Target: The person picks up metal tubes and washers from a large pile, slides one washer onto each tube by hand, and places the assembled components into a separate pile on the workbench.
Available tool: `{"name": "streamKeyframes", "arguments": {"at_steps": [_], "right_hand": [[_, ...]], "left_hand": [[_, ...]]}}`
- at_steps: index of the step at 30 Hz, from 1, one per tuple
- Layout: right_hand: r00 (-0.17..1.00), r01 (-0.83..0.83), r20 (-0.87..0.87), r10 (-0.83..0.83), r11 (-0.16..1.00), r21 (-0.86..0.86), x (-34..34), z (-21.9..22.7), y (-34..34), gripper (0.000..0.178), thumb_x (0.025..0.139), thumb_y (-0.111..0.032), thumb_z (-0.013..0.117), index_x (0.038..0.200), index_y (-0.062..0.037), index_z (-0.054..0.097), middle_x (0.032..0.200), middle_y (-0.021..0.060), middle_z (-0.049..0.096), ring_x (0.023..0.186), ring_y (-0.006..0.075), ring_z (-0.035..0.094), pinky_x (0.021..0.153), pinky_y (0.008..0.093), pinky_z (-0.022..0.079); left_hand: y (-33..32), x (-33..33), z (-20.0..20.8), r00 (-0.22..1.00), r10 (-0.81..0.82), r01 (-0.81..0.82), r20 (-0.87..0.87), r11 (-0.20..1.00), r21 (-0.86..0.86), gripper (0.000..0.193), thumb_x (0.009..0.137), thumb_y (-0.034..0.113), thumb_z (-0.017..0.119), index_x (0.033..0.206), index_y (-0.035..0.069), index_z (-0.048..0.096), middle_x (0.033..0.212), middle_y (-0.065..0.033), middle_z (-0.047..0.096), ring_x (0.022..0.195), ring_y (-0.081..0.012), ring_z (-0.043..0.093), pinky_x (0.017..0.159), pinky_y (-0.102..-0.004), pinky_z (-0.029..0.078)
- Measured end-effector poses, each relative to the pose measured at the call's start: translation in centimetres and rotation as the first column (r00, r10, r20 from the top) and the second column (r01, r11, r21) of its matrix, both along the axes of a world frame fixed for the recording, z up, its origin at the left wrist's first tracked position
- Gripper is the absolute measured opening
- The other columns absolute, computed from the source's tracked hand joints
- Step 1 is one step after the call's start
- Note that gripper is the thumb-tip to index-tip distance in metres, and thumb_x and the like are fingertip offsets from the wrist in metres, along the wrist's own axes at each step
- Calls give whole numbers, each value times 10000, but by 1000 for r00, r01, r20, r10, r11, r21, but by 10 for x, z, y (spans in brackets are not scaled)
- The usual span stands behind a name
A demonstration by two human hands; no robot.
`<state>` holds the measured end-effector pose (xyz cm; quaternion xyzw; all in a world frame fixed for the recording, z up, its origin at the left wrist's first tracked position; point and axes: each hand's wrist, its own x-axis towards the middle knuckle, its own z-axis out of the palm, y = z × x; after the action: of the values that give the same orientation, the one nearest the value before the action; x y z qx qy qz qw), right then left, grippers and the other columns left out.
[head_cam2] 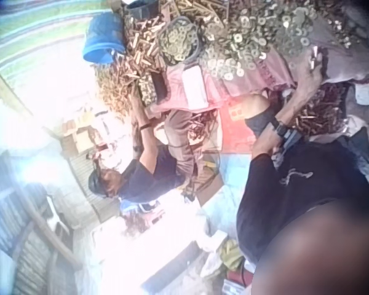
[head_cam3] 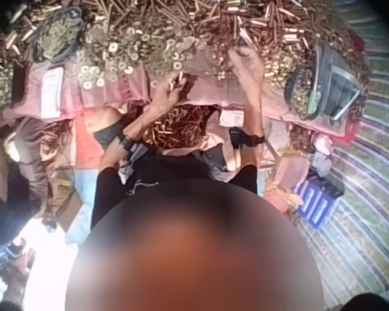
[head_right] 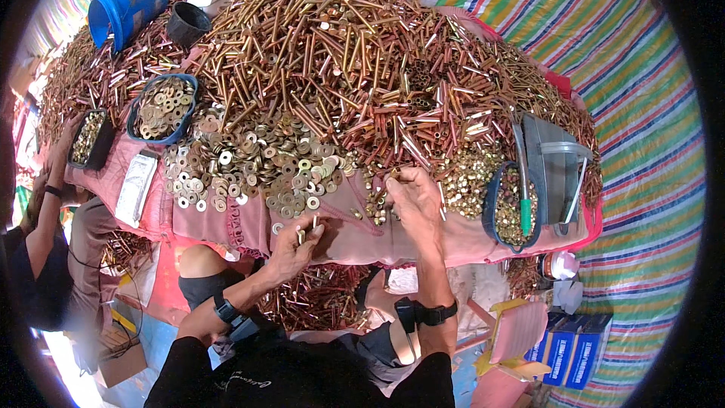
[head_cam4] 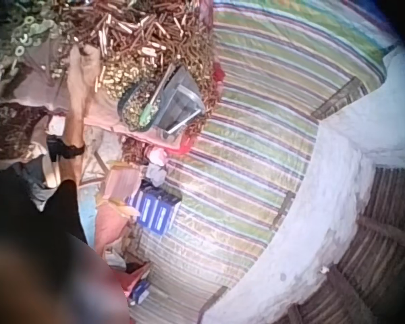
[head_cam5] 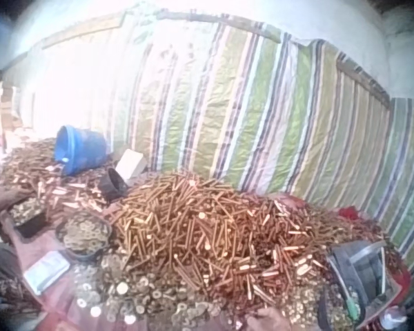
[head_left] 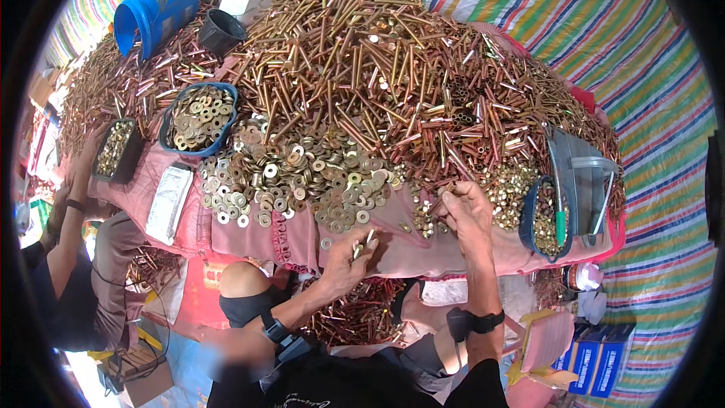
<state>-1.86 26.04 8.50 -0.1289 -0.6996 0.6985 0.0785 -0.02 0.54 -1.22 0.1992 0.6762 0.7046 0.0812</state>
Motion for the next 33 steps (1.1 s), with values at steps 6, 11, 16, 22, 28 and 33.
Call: {"name": "streamKeyframes", "arguments": {"at_steps": [6, 11, 16, 22, 28, 33], "right_hand": [[972, -163, -200, 121, 964, -209, 9, 4, -56, 201, 1039, -71, 664, 1209, -13, 574, 1070, 135, 729, 743, 108, 678, 600, 223, 553], [965, -140, -232, 120, 987, -73, 16, -1, -85, 406, 1023, -80, 692, 1358, 27, 489, 1040, 131, 714, 750, 131, 680, 640, 249, 578], [893, -5, -361, 269, 808, 589, 26, 6, -90, 410, 982, -136, 770, 1316, 10, 581, 1052, 122, 720, 853, 146, 712, 677, 276, 597], [800, -78, -367, 474, 689, 720, 26, 3, -88, 182, 934, -107, 789, 1099, -50, 735, 1015, 116, 695, 821, 250, 709, 678, 335, 572], [983, 110, -161, 92, 412, 904, 19, -5, -35, 210, 926, -144, 767, 1118, -60, 767, 1015, 158, 704, 800, 310, 706, 715, 408, 556], [999, -36, 44, -8, 432, 901, 5, -25, 7, 220, 917, -132, 742, 1109, -37, 791, 979, 211, 716, 837, 370, 709, 756, 446, 541]], "left_hand": [[2, 0, 1, 1000, 22, -22, -4, 999, -44, 263, 1054, 79, 610, 1299, 25, 685, 943, -76, 667, 828, -125, 604, 749, -279, 527], [1, 1, 6, 997, 39, -41, -62, 998, -42, 299, 1052, 111, 620, 1334, 34, 682, 978, -113, 711, 835, -162, 643, 769, -317, 549], [0, 1, 8, 989, 35, -40, -142, 999, -30, 363, 1027, 69, 627, 1387, 30, 657, 1160, -162, 742, 1014, -245, 705, 895, -372, 567], [-5, 2, 5, 965, 66, -91, -255, 992, -85, 470, 968, -29, 637, 1436, -6, 610, 1304, -206, 698, 1226, -346, 661, 1046, -418, 518], [-5, 8, -1, 986, 73, -81, -147, 995, -50, 453, 1043, 5, 565, 1496, 12, 548, 1229, -136, 693, 1144, -215, 657, 978, -344, 539], [1, 8, -9, 994, 85, -80, -69, 993, 82, 494, 1053, -29, 528, 1542, 30, 496, 1212, -109, 681, 1073, -167, 651, 939, -295, 537]]}}
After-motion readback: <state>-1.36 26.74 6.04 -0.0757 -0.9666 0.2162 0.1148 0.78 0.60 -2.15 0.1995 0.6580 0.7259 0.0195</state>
